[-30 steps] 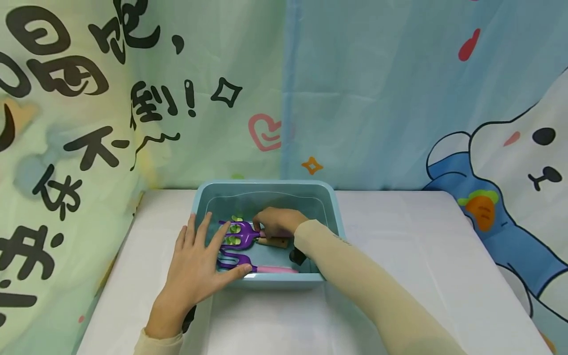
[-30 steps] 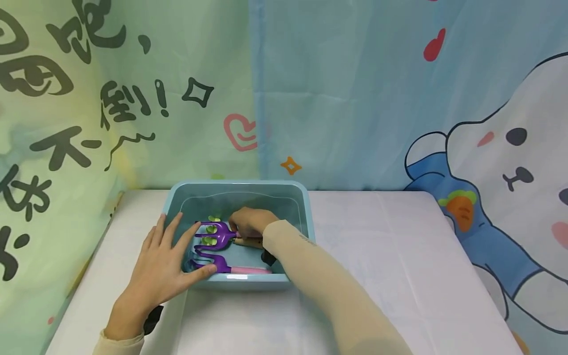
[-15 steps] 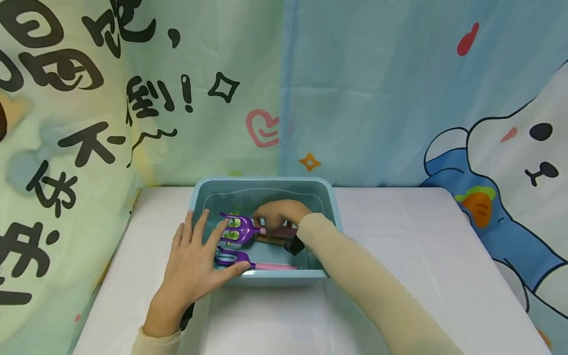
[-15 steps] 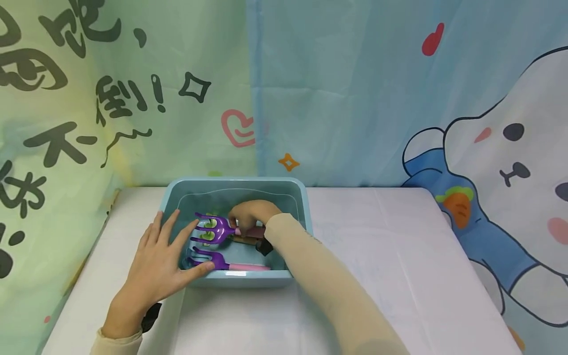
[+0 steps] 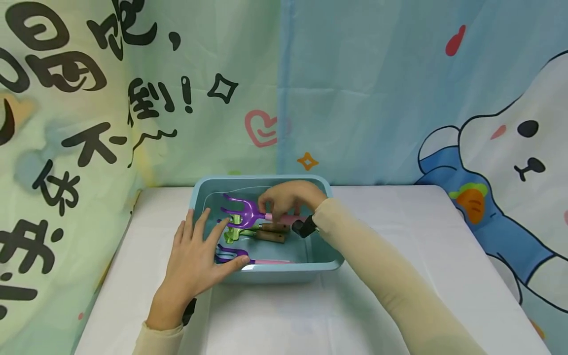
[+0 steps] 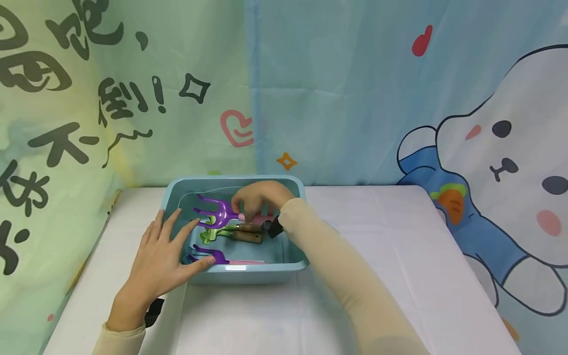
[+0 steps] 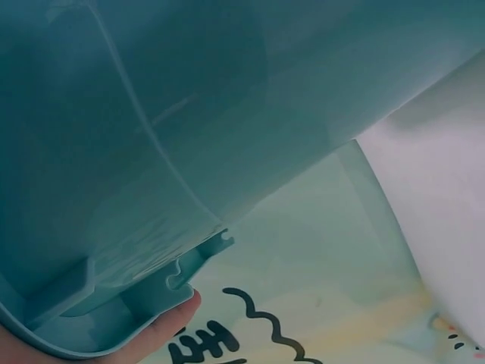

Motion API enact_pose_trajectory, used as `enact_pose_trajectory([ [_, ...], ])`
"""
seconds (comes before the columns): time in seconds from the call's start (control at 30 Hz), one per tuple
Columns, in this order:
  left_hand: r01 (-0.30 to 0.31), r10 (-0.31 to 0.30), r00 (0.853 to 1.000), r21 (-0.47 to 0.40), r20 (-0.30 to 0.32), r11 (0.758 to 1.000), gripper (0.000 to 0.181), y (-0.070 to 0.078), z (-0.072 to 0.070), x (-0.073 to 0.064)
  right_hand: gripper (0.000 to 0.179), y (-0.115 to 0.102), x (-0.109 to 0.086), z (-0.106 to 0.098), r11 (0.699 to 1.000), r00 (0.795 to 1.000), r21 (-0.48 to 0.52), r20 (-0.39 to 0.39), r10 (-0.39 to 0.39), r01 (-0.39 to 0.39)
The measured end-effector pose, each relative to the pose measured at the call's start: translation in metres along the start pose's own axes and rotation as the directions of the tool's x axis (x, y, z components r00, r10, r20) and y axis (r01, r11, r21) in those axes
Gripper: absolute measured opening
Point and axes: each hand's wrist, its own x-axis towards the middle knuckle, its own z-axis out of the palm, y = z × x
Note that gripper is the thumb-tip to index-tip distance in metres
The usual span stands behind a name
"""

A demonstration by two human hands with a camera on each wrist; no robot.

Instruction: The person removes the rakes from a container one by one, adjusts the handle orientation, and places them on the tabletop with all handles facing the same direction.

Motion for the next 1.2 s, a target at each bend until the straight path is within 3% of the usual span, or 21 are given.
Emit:
enact_pose_trajectory([
  [0.2,0.002,-0.001,1.000,-0.007,0.007,1.000,0.094,0.001,-0.001,0.001,0.028,0.000,-0.034,-0.021,0.997,1.000,0.073,0.005,-0.018,0.018],
  [0.33,0.006,-0.006,1.000,-0.013,0.019,1.000,0.094,0.001,-0.001,0.002,0.031,0.005,-0.057,-0.031,0.996,0.998,0.087,-0.053,-0.026,0.031],
  [0.67,0.017,-0.017,1.000,-0.026,0.020,1.000,0.093,0.001,-0.001,0.001,0.032,0.052,-0.109,-0.039,0.994,0.978,0.106,-0.208,-0.018,0.041],
  [0.97,0.030,-0.028,0.999,-0.029,0.044,0.999,0.094,0.002,0.000,0.001,0.034,0.115,-0.134,-0.020,0.978,0.929,0.207,-0.367,0.057,0.022],
  [1.2,0.032,-0.031,0.999,-0.025,0.044,0.999,0.093,0.003,-0.001,0.000,0.038,0.166,-0.126,0.021,0.913,0.890,0.408,-0.425,0.167,0.024],
])
